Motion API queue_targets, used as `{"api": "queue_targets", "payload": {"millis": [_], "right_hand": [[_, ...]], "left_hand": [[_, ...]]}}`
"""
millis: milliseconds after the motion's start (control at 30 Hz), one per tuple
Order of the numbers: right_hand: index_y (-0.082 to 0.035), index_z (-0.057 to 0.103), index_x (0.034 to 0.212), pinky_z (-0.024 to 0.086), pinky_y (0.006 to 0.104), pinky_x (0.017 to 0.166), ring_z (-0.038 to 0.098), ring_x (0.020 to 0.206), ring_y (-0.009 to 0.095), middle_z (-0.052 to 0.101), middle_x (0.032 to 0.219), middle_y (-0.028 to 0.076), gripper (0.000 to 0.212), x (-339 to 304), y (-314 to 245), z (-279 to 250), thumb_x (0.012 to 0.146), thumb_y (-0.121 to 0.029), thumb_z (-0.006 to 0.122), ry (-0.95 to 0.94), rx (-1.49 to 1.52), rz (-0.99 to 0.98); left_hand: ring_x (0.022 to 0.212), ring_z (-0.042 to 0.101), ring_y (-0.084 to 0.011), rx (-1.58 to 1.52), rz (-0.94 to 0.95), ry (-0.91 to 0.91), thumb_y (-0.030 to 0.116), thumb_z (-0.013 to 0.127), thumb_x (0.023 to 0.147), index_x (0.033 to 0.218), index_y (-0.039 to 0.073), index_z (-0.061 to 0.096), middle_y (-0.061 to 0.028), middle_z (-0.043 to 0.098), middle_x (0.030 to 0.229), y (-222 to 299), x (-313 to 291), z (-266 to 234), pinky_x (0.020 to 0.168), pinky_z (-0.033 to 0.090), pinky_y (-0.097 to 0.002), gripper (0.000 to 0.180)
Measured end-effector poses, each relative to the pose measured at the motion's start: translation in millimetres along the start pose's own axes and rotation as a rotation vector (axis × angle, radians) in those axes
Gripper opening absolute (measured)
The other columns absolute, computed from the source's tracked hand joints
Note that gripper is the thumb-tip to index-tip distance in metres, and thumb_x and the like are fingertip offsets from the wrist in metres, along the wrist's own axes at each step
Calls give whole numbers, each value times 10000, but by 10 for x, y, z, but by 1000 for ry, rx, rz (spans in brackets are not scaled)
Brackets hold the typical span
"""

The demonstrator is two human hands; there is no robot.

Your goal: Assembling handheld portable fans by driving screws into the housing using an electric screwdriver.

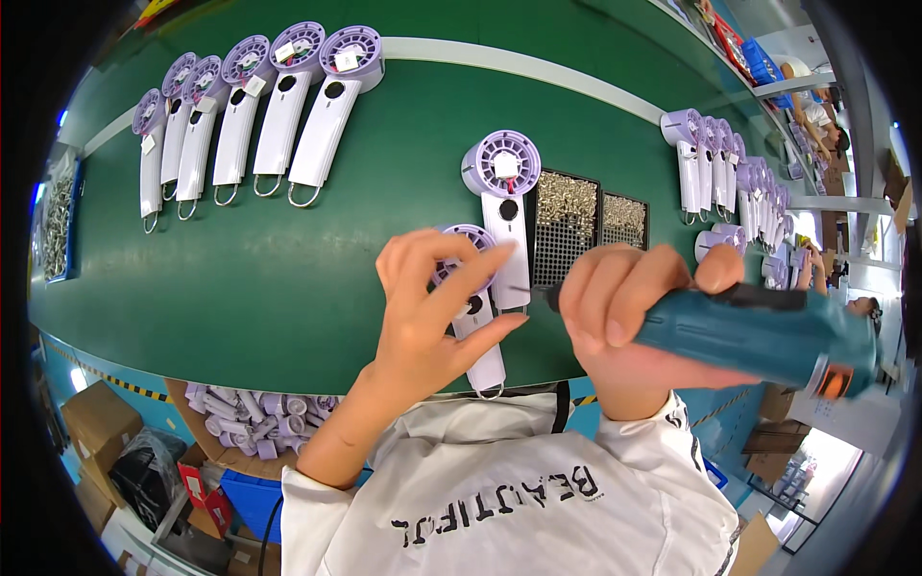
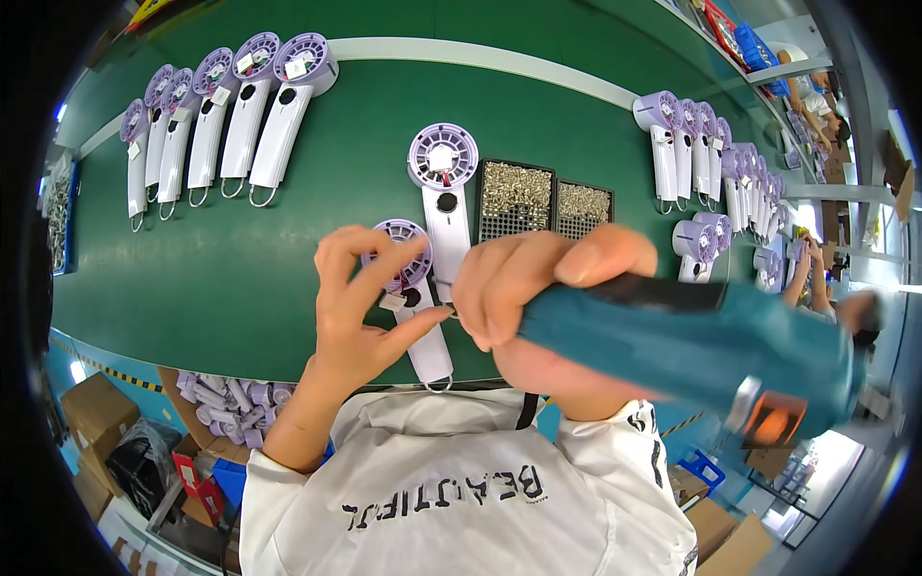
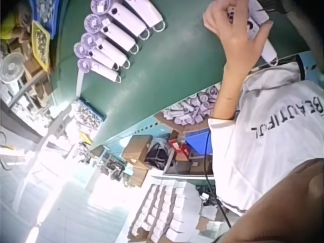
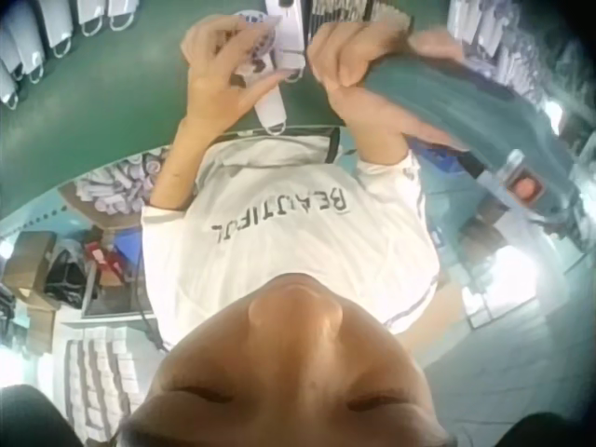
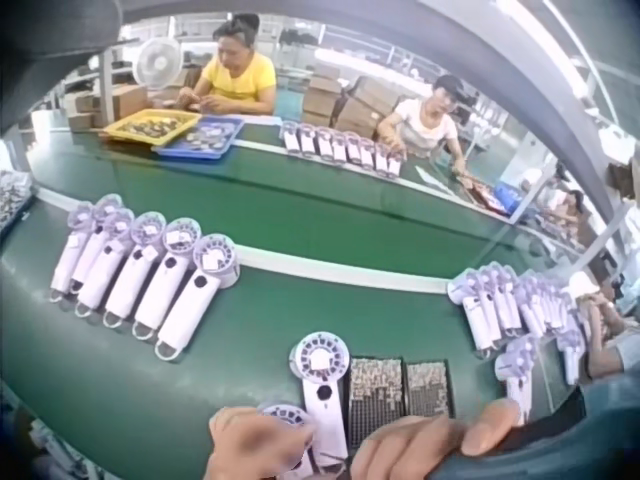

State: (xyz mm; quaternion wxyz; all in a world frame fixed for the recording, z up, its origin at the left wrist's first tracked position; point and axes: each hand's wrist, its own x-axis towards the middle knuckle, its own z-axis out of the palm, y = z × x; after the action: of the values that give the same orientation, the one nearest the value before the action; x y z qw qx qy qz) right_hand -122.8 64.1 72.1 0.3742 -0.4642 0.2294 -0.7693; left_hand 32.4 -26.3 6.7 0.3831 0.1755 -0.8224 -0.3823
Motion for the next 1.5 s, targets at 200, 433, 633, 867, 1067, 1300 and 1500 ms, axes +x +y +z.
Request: {"api": "queue_targets", "payload": {"millis": [200, 433, 633, 867, 1067, 1300, 1500], "right_hand": [[-88, 500, 1195, 448, 423, 663, 529, 673, 264, 580, 799, 171, 246, -5, 134, 55, 963, -136, 566, -7, -80, 30], [-32, 551, 932, 475, 321, 556, 582, 585, 191, 560, 606, 68, 741, 16, 376, -7, 774, -754, 616, 258, -388, 301], [-52, 581, 900, 440, 289, 538, 537, 557, 173, 567, 620, 98, 429, -31, 657, -87, 856, -461, 701, 236, -43, 246], [-50, 516, 966, 464, 277, 605, 527, 596, 154, 575, 678, 42, 346, -122, 646, -241, 641, 46, 582, -36, -496, 192], [48, 545, 1217, 532, 358, 772, 682, 876, 278, 673, 1012, 159, 718, -267, 823, -265, 937, -611, 479, 29, -589, 144], [34, 576, 1140, 511, 330, 682, 642, 774, 225, 637, 1005, 127, 657, -20, 798, -210, 908, -581, 578, 100, -469, -184], [-78, 476, 1109, 425, 303, 395, 500, 445, 168, 550, 632, 85, 948, 25, -93, -611, 725, -936, 350, 410, 27, -472]], "left_hand": [[1198, 478, -341, -49, -219, -26, 102, 840, 641, 1333, 81, 528, -128, 516, 1279, -104, -37, 63, 1021, 359, -447, 760], [1191, 523, -348, -70, -250, -55, 33, 785, 662, 1295, 43, 542, -152, 545, 1288, -134, -9, 120, 1018, 408, -419, 678], [1177, 557, -365, -137, -347, 3, -10, 747, 674, 1259, 6, 548, -194, 550, 1269, -123, -15, 143, 1001, 444, -407, 619], [1145, 564, -357, -145, -376, -42, 17, 760, 665, 1244, 8, 534, -188, 546, 1243, -148, -76, 140, 971, 455, -408, 622], [1061, 592, -329, -159, -450, -29, 54, 780, 663, 1195, 14, 546, -162, 578, 1171, -378, -253, 275, 941, 465, -376, 583], [831, 642, -241, 35, -347, -8, 288, 664, 848, 926, -40, 613, -123, 653, 795, -250, -90, 334, 724, 493, -413, 342], [1116, 563, -233, -121, -444, 52, 11, 753, 725, 1258, -6, 480, -153, 559, 1230, -174, -9, 380, 992, 429, -334, 599]]}}
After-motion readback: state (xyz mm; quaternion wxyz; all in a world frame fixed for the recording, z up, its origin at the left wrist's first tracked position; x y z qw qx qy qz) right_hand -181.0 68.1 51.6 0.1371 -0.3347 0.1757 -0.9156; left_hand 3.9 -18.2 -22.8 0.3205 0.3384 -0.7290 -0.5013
